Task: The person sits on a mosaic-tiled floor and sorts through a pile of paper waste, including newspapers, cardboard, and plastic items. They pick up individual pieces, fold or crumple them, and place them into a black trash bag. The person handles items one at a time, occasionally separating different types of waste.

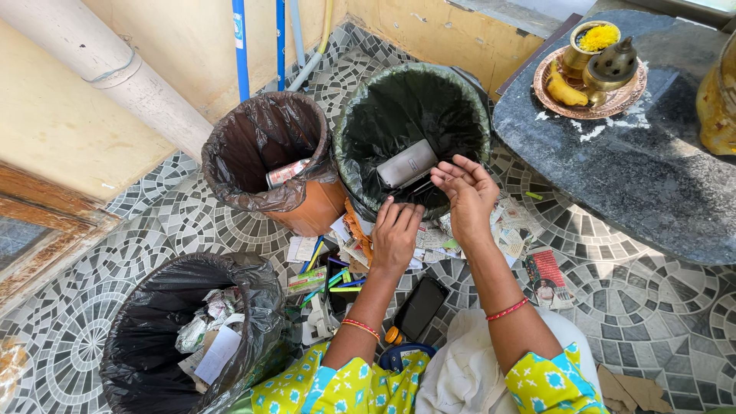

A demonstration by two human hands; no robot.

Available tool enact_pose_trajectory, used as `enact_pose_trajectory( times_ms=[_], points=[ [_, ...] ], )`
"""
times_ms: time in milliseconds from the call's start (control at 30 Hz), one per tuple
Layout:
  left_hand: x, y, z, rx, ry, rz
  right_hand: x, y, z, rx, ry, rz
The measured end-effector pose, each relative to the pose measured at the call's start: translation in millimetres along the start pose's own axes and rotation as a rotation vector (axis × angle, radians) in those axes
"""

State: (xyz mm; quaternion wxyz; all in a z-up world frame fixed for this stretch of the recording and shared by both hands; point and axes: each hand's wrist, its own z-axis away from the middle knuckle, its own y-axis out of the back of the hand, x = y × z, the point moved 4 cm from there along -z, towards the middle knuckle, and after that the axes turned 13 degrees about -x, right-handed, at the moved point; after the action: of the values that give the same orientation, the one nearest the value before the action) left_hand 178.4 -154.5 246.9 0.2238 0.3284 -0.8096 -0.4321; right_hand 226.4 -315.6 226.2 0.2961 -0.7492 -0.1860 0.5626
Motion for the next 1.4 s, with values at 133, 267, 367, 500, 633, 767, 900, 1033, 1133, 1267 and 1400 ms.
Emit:
enact_pose_trajectory(
  times_ms=[133,267,367,500,633,767,900,1033,1133,1267,1400],
  points=[
    [-8,3,-20,0.021,0.059,0.031,-18,-3,2,-0.020,0.038,-0.037],
    [-22,0,-43,-0.008,0.144,0.016,-24,-8,2,-0.086,0.068,-0.029],
    [-33,-5,-61,-0.017,0.175,-0.033,-25,-11,4,-0.122,0.071,-0.017],
    [-44,-13,-86,-0.070,0.249,-0.041,-25,-15,2,-0.173,0.014,0.011],
    [-52,-23,-99,-0.161,0.282,-0.099,-18,-13,3,-0.203,-0.072,0.029],
    [-60,-34,-104,-0.267,0.293,-0.168,-11,-8,-2,-0.259,-0.091,0.046],
    [-64,-33,-99,-0.329,0.289,-0.194,-9,-5,-1,-0.256,-0.129,0.134],
    [-61,-21,-87,-0.323,0.265,-0.158,-13,-5,-1,-0.271,-0.151,0.117],
    [-54,-12,-71,-0.341,0.266,-0.125,-14,-7,2,-0.288,-0.171,0.126],
    [-40,-4,-42,-0.369,0.306,-0.036,-12,-5,5,-0.313,-0.204,0.138],
    [-26,-12,-6,-0.369,0.328,0.090,-11,23,5,-0.316,-0.276,0.406]
  ],
)
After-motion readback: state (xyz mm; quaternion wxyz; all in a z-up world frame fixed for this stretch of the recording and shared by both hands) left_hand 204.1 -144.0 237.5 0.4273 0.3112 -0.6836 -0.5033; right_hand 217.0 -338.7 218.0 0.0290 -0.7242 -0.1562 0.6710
